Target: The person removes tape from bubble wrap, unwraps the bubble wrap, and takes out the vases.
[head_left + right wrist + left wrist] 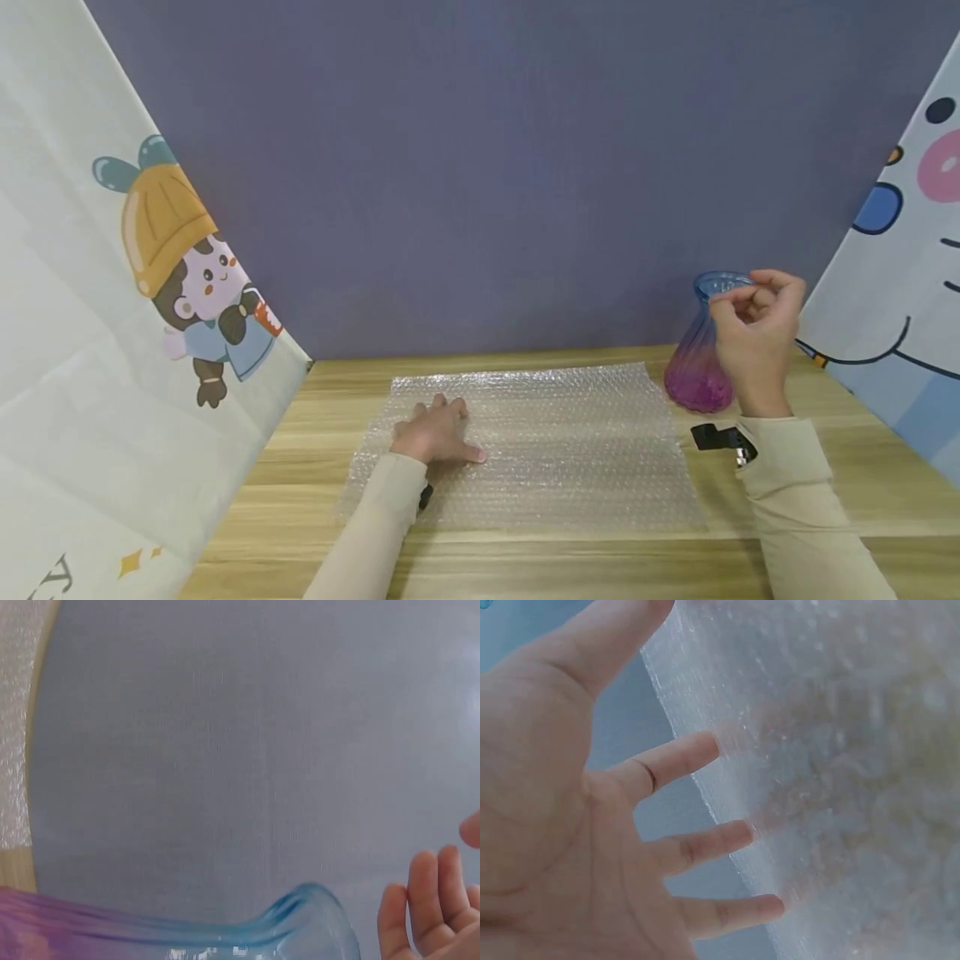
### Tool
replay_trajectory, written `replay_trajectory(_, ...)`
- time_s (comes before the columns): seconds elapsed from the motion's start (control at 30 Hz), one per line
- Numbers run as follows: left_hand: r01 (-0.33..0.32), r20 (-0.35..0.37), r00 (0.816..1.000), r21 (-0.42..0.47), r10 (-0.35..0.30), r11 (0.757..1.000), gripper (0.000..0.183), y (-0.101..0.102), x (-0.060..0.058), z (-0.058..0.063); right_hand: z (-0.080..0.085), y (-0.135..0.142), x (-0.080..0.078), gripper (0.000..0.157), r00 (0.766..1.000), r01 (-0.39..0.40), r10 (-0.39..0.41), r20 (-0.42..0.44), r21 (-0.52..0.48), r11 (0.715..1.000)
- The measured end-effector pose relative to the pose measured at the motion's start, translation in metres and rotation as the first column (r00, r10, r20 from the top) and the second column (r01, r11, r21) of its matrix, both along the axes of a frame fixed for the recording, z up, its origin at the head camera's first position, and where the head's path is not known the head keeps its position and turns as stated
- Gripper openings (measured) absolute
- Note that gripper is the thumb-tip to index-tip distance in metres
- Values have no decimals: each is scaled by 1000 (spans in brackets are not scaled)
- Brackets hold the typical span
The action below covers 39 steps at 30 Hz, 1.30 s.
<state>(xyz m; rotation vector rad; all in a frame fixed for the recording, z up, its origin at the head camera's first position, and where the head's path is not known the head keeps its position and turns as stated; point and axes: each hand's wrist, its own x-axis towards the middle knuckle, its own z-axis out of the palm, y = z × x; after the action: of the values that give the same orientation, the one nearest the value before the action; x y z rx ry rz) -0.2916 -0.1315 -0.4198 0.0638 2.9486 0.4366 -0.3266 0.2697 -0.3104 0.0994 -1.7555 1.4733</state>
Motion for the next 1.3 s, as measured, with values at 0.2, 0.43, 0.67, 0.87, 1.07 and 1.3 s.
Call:
replay_trajectory(0.2, 1, -29, 1000, 12, -1, 1000, 80, 2, 1, 2, -3, -12, -1, 43, 995, -98, 97, 20, 69, 993)
replay_trajectory(0.43, 38, -43, 998, 6, -38, 999, 67, -1, -1, 6, -3, -20, 2, 42, 982, -177, 159, 107, 186, 967)
replay_trajectory(0.67, 62, -63, 996, -2, -62, 998, 64, -1, 0, 6, -7, -25, 2, 44, 969, -228, 186, 160, 302, 926)
replay_trajectory(0.87, 73, -70, 995, -13, -74, 997, 62, -1, 0, 8, -10, -28, 1, 45, 960, -266, 209, 188, 357, 896)
replay_trajectory(1.07, 87, -84, 993, -12, -88, 996, 49, -2, -2, 8, -11, -31, 2, 46, 954, -282, 211, 214, 395, 874)
replay_trajectory(1.3, 103, -78, 992, -1, -103, 995, 54, -3, 0, 9, -11, -33, 3, 45, 950, -292, 217, 222, 402, 868)
